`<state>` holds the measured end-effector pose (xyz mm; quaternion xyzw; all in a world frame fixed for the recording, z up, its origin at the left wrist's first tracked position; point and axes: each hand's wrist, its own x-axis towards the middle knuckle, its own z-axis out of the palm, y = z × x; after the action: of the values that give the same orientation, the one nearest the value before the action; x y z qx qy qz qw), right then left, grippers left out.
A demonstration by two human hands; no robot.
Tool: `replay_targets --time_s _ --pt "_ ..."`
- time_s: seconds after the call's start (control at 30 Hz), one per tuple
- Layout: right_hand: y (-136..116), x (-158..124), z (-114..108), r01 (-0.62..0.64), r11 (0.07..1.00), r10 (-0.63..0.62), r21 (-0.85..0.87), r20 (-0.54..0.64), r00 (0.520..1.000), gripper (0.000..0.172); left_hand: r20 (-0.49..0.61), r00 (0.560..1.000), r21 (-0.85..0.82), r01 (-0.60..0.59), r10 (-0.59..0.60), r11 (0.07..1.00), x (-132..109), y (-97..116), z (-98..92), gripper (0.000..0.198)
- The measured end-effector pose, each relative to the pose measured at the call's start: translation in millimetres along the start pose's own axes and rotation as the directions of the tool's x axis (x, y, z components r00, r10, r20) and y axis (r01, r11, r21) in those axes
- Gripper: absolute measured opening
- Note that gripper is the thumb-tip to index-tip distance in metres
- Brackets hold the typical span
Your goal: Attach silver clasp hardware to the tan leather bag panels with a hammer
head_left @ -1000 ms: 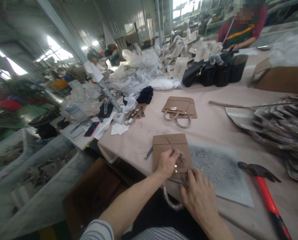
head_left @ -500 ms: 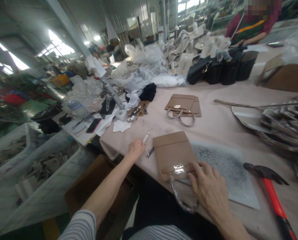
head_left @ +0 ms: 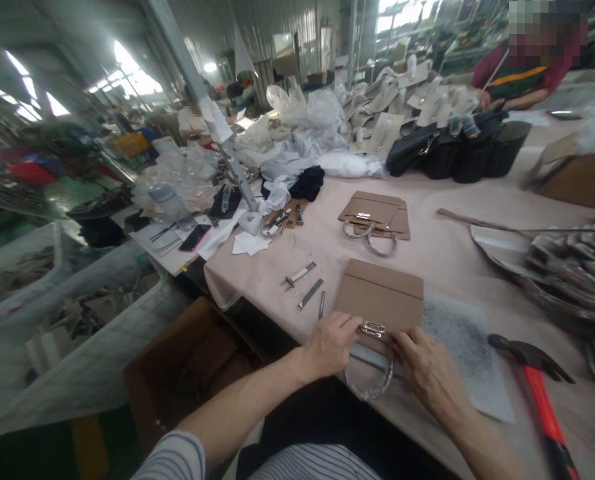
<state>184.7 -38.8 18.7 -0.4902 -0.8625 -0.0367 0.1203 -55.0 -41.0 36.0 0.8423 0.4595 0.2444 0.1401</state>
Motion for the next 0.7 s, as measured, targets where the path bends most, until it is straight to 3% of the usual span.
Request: replay_targets --time_s 0.07,0.13,0.3,0.43,0.53,0.6,0.7 --pt "3.4 -2.0 -2.7 0.038 0.999 -0.038 0.002 0.017 0.999 0.025 0.029 0.999 0.030 0.045 -0.045 0.999 13.6 -6.1 -2.8 0.023" --pt "5.3 -1.2 -5.7 0.073 0.997 -0.073 0.002 0.033 0.997 0.033 0.135 0.990 0.127 0.023 -0.040 0.992 26.5 -11.7 -7.3 0.010" --pt "5.9 2.1 -9.4 0.169 0.985 -0.170 0.022 0.046 0.984 0.036 0.363 0.925 0.349 -0.246 0.112 0.904 45.2 -13.2 -15.2 0.010" --pt "10.3 -2.8 -11.2 0.224 0.973 -0.226 0.064 0.028 0.974 0.038 0.455 0.856 0.337 -0.422 0.247 0.842 47.2 -23.2 -22.1 0.015" --pt "18.4 -9.3 -12.9 0.253 0.962 -0.254 0.103 0.002 0.967 0.037 0.423 0.817 0.146 -0.488 0.391 0.861 35.6 -46.1 -27.1 0.016" --pt "23.5 -13.4 -12.6 0.279 0.953 -0.278 0.122 -0.026 0.960 0.039 0.341 0.836 0.039 -0.470 0.430 0.882 22.5 -61.7 -26.4 0.024" --pt "27.6 -17.6 -9.6 0.320 0.938 -0.312 0.132 -0.076 0.947 0.042 0.268 0.855 0.015 -0.465 0.444 0.885 4.7 -74.2 -18.8 0.034"
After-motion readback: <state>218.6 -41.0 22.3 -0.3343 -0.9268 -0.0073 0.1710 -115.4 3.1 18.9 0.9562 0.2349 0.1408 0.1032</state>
